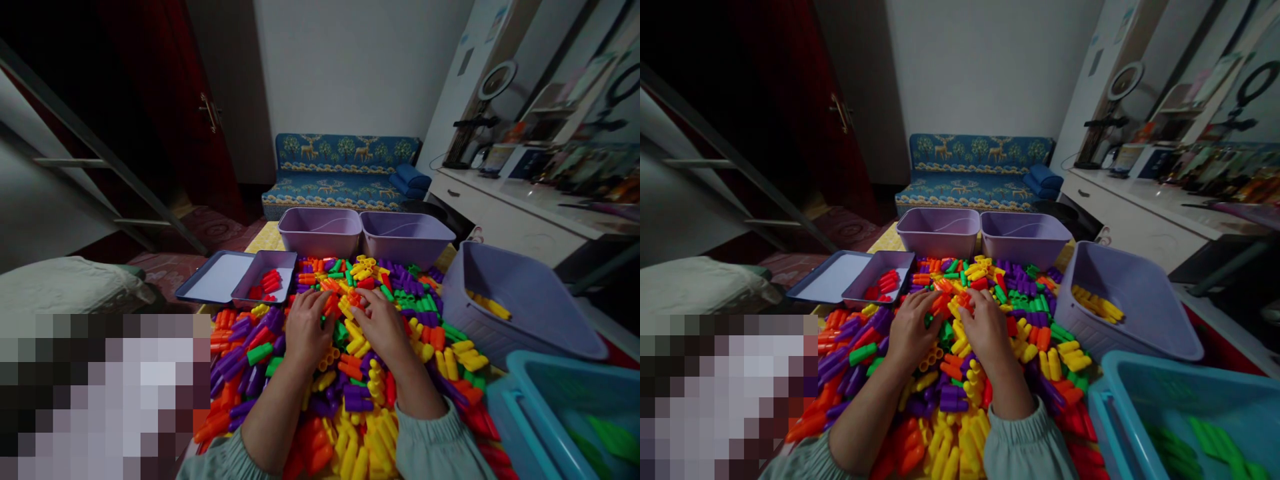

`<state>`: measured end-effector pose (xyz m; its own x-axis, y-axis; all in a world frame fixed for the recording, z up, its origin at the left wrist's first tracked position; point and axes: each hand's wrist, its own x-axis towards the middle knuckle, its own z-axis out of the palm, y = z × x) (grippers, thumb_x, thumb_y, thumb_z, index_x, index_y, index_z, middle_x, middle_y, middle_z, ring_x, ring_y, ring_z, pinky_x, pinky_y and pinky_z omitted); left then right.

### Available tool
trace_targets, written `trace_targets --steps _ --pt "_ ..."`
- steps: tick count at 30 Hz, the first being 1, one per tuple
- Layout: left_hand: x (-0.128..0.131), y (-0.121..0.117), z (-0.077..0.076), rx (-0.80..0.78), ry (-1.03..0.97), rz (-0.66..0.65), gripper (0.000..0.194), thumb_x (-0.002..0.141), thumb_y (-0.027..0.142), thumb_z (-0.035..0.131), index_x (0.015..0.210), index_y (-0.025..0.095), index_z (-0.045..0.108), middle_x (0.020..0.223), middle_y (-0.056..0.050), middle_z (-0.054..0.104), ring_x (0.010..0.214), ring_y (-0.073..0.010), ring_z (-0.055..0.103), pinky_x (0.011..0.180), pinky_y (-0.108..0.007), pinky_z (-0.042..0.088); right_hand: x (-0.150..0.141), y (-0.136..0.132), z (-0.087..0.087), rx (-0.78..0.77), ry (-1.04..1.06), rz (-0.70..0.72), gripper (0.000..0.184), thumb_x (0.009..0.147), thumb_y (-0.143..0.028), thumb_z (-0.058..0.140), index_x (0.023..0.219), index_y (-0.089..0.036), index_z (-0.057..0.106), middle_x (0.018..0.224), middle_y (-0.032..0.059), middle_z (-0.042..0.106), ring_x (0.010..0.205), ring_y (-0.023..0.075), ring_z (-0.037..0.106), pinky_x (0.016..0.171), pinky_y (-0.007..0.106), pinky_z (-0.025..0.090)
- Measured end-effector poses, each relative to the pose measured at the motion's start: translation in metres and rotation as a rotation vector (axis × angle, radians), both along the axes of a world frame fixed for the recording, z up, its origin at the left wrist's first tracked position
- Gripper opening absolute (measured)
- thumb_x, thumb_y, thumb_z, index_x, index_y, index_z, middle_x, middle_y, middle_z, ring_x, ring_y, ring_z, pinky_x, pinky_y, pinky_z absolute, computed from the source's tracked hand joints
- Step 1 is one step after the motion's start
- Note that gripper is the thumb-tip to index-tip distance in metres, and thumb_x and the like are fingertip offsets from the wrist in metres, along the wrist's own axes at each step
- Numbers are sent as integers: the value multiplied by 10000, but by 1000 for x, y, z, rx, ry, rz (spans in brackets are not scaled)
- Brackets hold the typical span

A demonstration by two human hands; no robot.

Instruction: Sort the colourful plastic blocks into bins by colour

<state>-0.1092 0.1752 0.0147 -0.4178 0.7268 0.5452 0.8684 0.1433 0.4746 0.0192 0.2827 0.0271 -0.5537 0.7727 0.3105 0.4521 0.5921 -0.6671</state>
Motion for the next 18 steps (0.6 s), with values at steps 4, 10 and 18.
trace_targets --steps 4,10,18 --pt "2 1 2 -14 -2 -100 304 856 190 595 1146 237 674 1072 -80 705 1082 -266 606 933 -414 508 -2 -1 3 -20 152 43 286 870 -286 504 1035 -172 708 993 102 656 849 206 639 781 330 523" --pt "8 -2 12 85 -147 -59 337 834 272 653 1166 213 664 1100 -94 678 1038 -247 630 914 -389 514 -3 -5 10 -360 384 76 334 858 -404 531 1006 -157 700 915 88 724 706 190 674 649 303 553" --pt "11 0 22 196 -762 -215 322 809 316 681 1091 160 682 936 -73 741 854 -202 694 773 -300 555 -6 -13 18 -562 513 175 302 760 -361 648 992 -170 675 970 81 741 857 209 716 783 325 573"
